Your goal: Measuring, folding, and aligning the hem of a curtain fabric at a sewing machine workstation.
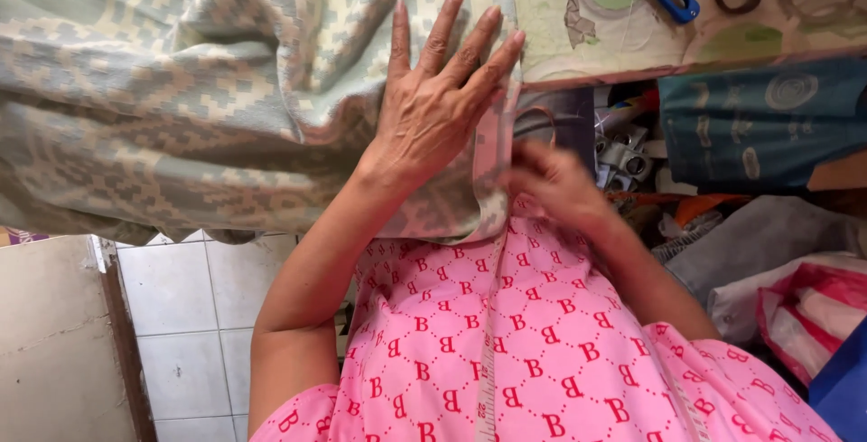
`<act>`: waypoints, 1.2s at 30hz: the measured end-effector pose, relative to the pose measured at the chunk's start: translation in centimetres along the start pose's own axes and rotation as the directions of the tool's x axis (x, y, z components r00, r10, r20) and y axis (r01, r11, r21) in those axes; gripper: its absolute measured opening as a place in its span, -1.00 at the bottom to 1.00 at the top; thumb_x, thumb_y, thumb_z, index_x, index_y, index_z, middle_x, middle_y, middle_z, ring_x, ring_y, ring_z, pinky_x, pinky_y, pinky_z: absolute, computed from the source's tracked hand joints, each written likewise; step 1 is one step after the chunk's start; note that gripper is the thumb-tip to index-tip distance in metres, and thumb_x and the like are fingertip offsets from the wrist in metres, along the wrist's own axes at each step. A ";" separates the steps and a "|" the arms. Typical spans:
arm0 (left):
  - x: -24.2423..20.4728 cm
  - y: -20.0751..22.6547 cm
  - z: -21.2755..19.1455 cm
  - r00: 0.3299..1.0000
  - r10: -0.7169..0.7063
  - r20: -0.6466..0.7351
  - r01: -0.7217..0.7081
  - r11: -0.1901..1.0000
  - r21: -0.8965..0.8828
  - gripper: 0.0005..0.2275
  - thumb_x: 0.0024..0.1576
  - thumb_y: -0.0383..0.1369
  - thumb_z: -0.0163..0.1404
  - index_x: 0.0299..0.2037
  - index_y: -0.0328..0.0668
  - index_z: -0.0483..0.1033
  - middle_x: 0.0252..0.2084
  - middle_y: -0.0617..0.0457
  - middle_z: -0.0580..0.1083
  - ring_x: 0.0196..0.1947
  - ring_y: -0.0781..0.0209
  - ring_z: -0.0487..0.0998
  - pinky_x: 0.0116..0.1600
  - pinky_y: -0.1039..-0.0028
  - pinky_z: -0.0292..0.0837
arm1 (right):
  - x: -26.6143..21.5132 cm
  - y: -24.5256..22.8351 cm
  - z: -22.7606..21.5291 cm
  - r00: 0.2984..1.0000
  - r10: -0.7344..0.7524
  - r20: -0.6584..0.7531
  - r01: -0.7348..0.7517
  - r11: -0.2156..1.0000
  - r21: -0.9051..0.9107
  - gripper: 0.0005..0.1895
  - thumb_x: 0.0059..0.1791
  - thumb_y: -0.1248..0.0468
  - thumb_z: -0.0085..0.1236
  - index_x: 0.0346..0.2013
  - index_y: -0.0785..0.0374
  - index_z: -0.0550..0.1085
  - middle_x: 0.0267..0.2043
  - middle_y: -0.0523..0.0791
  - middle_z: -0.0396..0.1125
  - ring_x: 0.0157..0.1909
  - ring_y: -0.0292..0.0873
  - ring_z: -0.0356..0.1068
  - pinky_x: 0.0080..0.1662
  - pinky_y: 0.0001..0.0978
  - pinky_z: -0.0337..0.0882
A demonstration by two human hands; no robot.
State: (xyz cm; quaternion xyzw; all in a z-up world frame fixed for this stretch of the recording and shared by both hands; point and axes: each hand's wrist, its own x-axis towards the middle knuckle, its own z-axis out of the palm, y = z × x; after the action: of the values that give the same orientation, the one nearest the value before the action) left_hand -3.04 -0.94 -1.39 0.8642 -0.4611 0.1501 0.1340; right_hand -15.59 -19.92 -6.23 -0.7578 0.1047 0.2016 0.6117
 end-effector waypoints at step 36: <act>-2.5 2.7 0.3 0.929 0.107 -0.353 -0.124 0.992 -0.026 -0.83 0.32 -0.57 0.06 0.05 -0.56 0.54 0.10 -0.35 0.49 0.18 -0.27 0.51 0.33 -0.03 0.48 | 3.5 -8.7 -7.8 0.449 -0.877 0.172 0.584 0.142 -0.799 -0.83 0.16 0.63 0.31 0.01 0.43 0.66 -0.12 0.08 0.46 -0.17 0.03 0.42 -0.06 -0.13 0.47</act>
State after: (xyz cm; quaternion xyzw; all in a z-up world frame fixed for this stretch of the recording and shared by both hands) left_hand -6.60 -0.62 -2.34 0.7916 -0.4832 0.2985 0.2255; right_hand -7.55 -25.19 1.26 -0.9058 -0.2804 -0.2398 0.2085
